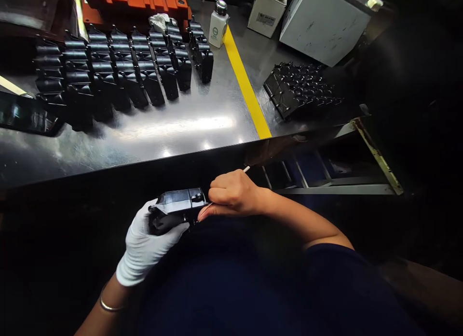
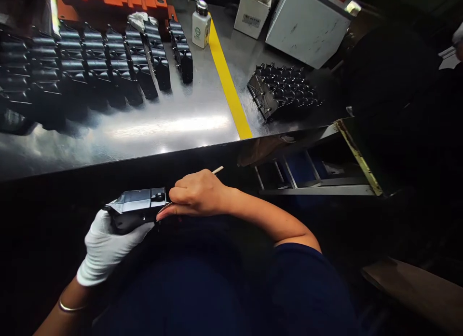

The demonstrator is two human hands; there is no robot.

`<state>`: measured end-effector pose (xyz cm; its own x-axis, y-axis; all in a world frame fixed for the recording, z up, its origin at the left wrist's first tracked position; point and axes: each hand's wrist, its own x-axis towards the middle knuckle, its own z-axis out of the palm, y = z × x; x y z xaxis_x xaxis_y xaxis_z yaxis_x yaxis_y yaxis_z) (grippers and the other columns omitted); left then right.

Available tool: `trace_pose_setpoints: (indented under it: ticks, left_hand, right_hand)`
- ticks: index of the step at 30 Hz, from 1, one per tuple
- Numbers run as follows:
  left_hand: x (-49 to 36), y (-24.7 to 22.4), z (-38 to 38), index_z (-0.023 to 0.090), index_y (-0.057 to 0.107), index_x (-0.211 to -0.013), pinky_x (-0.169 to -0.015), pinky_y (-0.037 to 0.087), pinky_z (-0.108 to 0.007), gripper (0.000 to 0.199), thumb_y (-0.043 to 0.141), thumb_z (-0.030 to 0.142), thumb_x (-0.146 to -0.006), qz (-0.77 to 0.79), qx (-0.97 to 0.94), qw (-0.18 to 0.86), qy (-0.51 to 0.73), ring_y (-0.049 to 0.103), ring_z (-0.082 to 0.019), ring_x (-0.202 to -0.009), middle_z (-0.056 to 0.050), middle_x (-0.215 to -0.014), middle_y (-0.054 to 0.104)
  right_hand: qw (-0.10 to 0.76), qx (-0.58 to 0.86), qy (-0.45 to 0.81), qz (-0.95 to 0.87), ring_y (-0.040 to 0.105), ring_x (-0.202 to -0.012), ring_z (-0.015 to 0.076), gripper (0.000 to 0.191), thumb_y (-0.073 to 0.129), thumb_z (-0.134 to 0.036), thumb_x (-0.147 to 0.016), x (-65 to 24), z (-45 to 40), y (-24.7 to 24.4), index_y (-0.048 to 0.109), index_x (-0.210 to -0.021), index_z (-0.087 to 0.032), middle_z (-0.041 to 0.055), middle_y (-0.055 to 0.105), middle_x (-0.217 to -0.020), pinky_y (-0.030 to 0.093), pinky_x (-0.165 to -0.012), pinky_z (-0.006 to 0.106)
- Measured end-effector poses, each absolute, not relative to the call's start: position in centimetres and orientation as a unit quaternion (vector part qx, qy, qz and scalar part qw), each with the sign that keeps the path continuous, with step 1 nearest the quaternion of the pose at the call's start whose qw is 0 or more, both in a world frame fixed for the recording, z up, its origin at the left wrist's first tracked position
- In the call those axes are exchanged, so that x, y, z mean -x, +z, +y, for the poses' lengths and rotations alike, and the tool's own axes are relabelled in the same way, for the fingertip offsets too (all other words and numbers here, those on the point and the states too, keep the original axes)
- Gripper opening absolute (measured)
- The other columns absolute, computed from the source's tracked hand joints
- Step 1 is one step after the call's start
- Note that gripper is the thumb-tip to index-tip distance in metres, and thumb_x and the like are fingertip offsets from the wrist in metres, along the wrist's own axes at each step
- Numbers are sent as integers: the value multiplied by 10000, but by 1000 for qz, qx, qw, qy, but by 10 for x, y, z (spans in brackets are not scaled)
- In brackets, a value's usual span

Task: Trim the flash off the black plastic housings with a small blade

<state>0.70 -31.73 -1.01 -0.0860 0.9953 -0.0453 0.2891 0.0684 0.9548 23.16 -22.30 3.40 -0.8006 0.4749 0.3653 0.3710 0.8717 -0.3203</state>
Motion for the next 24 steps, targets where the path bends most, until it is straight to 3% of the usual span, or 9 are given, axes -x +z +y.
trace_pose_setpoints:
  ticks: [7, 13, 16, 20, 24]
  left_hand:
    - [-2, -9, -317, 198, 663, -1036, -723, 627, -366, 470, 873, 392, -662, 593, -509, 471, 409, 724, -239, -773, -35, -897, 753]
    - [1, -16, -318, 198, 673, -1075, -787, 624, -410, 514, 884, 390, -647, 590, -490, 493, 410, 731, -271, -830, -50, -941, 761]
    - [3, -15, -319, 211, 683, -1067, -808, 615, -406, 435, 858, 349, -693, 573, -506, 480, 430, 727, -261, -855, -42, -965, 746]
    - [9, -13, -318, 226, 691, -1040, -800, 588, -376, 362, 843, 230, -711, 548, -572, 404, 458, 701, -235, -875, -34, -999, 714]
    - [18, -15, -318, 250, 697, -1049, -819, 561, -381, 318, 795, 172, -757, 514, -637, 351, 455, 678, -240, -928, -41, -1030, 692]
  right_hand:
    - [242, 195, 96, -946, 357, -509, 95, 593, 476, -636, -945, -233, -222, 34, 463, -567, -179, -36, 377, -528, 190, -507, 268]
    - [276, 204, 75, -936, 358, -512, 96, 580, 511, -624, -933, -231, -225, 32, 457, -566, -180, -33, 398, -536, 187, -501, 267]
    - [266, 196, 95, -939, 368, -509, 99, 554, 507, -603, -947, -233, -228, 31, 479, -587, -183, -35, 396, -535, 196, -505, 271]
    - [263, 265, 187, -909, 492, -585, 105, 455, 356, -413, -1056, -239, -233, 34, 592, -759, -162, 4, 543, -629, 334, -564, 237]
    - [278, 293, 207, -891, 480, -562, 97, 412, 398, -329, -1045, -240, -240, 35, 591, -721, -163, -6, 530, -599, 353, -566, 227]
